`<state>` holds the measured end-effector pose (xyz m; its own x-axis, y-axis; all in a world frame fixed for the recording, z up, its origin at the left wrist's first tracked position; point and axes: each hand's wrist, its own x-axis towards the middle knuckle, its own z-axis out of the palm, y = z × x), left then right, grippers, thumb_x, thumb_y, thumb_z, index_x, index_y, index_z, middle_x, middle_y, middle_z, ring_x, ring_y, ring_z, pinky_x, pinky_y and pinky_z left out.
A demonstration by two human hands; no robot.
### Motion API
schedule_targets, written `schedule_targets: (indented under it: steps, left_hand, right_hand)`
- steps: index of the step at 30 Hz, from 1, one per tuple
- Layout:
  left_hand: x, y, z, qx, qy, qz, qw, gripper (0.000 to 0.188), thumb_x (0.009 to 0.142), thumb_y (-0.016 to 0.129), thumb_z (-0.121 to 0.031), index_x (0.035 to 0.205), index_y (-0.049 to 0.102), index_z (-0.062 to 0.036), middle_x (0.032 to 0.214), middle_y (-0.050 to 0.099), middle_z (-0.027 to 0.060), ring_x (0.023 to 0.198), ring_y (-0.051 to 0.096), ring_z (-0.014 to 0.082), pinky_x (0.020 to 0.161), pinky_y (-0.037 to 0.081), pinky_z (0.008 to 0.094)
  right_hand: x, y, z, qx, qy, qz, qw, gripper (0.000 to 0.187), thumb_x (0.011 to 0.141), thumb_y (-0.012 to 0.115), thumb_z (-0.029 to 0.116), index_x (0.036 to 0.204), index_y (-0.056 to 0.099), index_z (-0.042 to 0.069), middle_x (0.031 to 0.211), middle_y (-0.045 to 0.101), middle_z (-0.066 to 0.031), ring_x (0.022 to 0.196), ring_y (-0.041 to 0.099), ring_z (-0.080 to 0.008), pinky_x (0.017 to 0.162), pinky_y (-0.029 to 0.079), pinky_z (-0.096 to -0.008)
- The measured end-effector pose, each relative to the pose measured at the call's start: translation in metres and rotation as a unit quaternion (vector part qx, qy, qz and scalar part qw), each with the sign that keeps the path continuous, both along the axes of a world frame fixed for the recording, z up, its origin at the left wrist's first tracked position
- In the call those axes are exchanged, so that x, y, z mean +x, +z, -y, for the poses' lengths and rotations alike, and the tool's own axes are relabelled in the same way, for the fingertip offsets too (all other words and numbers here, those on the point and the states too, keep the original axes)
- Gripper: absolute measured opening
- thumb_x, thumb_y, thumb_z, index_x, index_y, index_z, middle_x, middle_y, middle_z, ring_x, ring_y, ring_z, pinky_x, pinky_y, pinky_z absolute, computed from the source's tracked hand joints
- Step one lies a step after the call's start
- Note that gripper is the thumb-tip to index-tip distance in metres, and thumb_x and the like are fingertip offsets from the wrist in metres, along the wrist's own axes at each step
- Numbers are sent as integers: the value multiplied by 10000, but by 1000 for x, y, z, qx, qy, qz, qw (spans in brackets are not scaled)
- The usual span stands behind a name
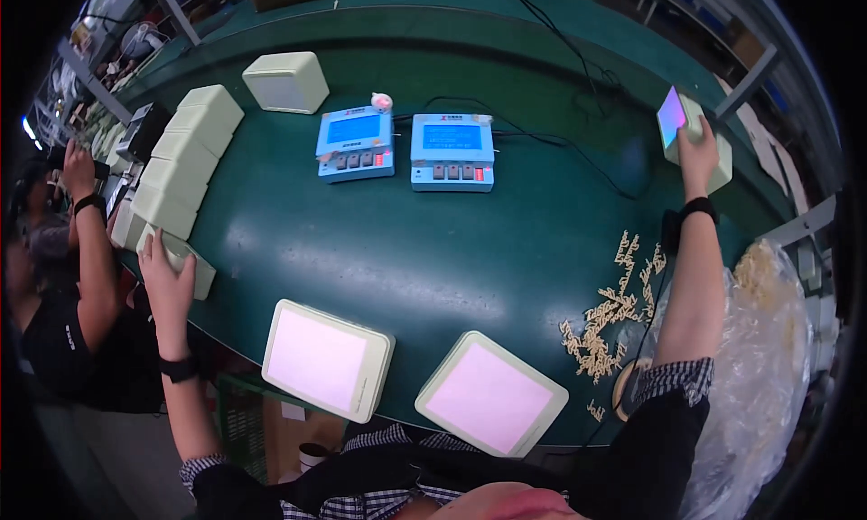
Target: The person tests the screens of several light boxes by pressing them and then attaches decorative labels to the grilles of two speakers.
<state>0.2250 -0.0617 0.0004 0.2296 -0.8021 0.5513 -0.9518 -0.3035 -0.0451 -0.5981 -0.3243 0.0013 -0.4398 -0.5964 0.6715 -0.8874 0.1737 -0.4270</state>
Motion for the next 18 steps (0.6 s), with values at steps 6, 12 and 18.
schedule_targets:
  steps: [6, 12, 18]
  left_hand:
    - [-61, 34, 32, 70, -26, -54, 996, 304, 820, 705, -163, 1075, 629, -16, 1269, 552, 323, 1283, 442, 487, 1101, 353, 496]
    - [-93, 44, 12, 80, -78, -106, 988, 258, 803, 746, -164, 959, 607, -14, 1294, 536, 336, 1327, 405, 499, 1122, 336, 500]
    - [-115, 39, 75, 63, -216, -84, 971, 264, 833, 736, -230, 940, 614, -22, 1266, 538, 357, 1336, 381, 512, 1133, 279, 569]
  right_hand:
    - [-129, -59, 41, 46, -76, -7, 996, 735, 801, 699, 514, 1408, 517, 142, 1323, 594, -209, 1230, 551, -386, 1029, 434, -449]
    - [-174, -45, 57, 211, -17, -64, 975, 775, 826, 683, 534, 1443, 461, 122, 1363, 561, -199, 1250, 538, -372, 1038, 425, -435]
    - [-132, 30, 58, 201, 12, -134, 970, 760, 846, 678, 513, 1449, 449, 111, 1385, 540, -195, 1262, 528, -363, 1046, 417, -428]
